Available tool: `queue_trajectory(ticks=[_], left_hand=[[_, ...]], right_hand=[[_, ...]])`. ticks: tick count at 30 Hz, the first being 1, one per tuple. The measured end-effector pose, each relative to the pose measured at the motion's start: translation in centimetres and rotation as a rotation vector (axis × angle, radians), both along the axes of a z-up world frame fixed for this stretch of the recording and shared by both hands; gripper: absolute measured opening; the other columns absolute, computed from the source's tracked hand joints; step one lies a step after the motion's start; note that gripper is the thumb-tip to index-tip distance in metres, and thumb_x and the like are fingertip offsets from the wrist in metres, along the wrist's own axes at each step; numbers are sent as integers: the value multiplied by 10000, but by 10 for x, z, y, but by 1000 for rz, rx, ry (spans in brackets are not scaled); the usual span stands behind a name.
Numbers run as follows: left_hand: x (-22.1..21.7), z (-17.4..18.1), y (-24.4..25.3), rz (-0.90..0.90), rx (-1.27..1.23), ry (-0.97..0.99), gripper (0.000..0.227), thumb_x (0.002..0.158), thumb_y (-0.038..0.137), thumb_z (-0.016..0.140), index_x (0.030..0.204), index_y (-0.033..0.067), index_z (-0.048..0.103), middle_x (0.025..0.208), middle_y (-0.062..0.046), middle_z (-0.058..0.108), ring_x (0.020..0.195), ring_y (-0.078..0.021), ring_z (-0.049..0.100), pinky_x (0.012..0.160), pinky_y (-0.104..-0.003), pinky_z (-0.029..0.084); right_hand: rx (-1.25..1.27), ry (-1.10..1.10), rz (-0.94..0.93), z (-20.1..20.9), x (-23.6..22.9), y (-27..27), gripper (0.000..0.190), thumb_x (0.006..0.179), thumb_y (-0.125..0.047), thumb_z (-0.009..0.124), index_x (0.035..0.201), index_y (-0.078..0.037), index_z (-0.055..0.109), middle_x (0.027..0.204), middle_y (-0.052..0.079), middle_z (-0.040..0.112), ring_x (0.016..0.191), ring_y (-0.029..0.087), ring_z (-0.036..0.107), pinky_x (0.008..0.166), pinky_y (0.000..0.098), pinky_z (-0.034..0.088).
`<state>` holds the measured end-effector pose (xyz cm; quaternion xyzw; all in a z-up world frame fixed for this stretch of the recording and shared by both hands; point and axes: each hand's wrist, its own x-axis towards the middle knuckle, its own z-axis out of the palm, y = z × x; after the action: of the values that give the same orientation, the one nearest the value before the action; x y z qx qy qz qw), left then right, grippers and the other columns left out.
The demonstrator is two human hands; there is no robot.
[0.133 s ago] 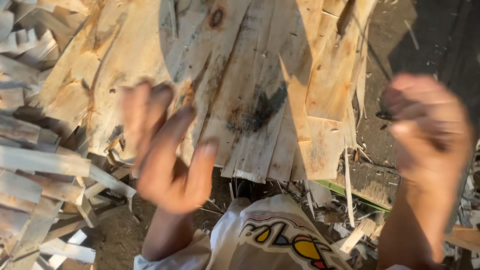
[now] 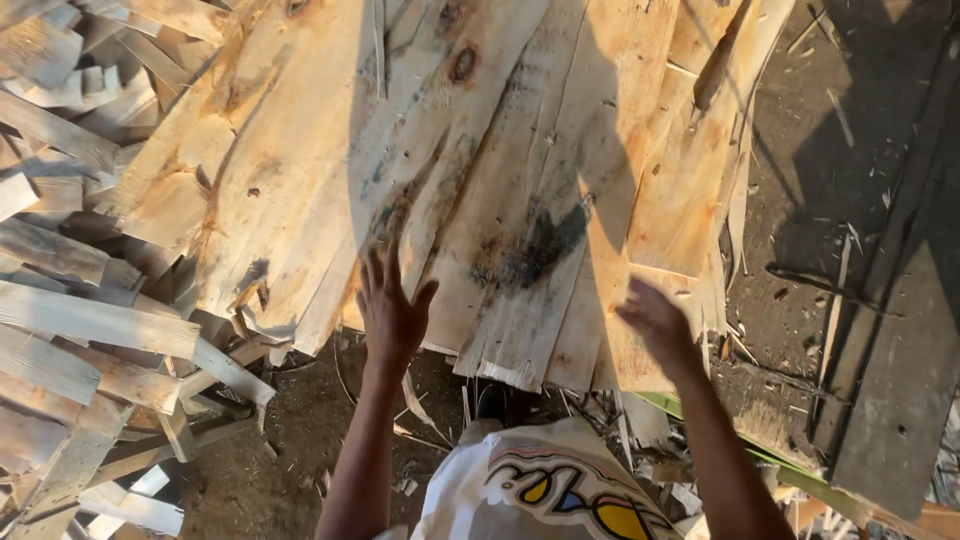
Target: Operating a wood slicing machine to produce thin strips or sheets of wood from a larger block.
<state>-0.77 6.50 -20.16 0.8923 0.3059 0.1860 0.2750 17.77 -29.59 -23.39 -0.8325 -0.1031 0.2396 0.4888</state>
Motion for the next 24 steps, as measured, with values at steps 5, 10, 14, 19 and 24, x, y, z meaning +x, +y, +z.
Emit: queue_trajectory(ticks=[5,10,14,19,24], left_hand=[[-68,-130,8,338,-302,550,1004,890,575,720,1639,202,165,1701,-196,44,1548,-478,98,1208,-663,175],[-104,-174,13,745,-777,138,920,938,513,646,1629,109,194,1603,-274,281,1406,-458,429,1128,-570,439],[-115,-208,37,985,-1044,-256,820,905,413,669,1558,48,333,1486,-256,572,1286,-388,646,1034,-470,599],[-124,-205,60,1179,-1495,-890,536,978,363,659,1395,36,575,1379,-174,606,1181,-318,666,960,-427,604],[-128,-231,62,847,-1556,-719,408,959,206,690,1292,-25,651,1227,-179,731,1123,-274,720,961,-339,613]], right_hand=[[-458,-28,249,-113,-69,25,941,850,-325,778,1588,-96,240,1705,215,74,1534,401,217,1162,491,373],[-633,-163,339,-115,-79,27,1050,877,-450,759,1600,-22,127,1676,279,0,1546,435,165,1236,493,261],[-748,-128,450,-98,-70,28,1070,876,-462,759,1610,-43,103,1684,270,-31,1544,423,148,1251,512,231],[-670,-85,449,-93,-62,27,1067,858,-427,768,1600,-36,108,1694,246,-13,1534,390,180,1224,543,203],[-723,-271,532,-71,-80,70,848,883,-424,759,1535,-47,369,1642,242,249,1520,392,269,1242,538,253]])
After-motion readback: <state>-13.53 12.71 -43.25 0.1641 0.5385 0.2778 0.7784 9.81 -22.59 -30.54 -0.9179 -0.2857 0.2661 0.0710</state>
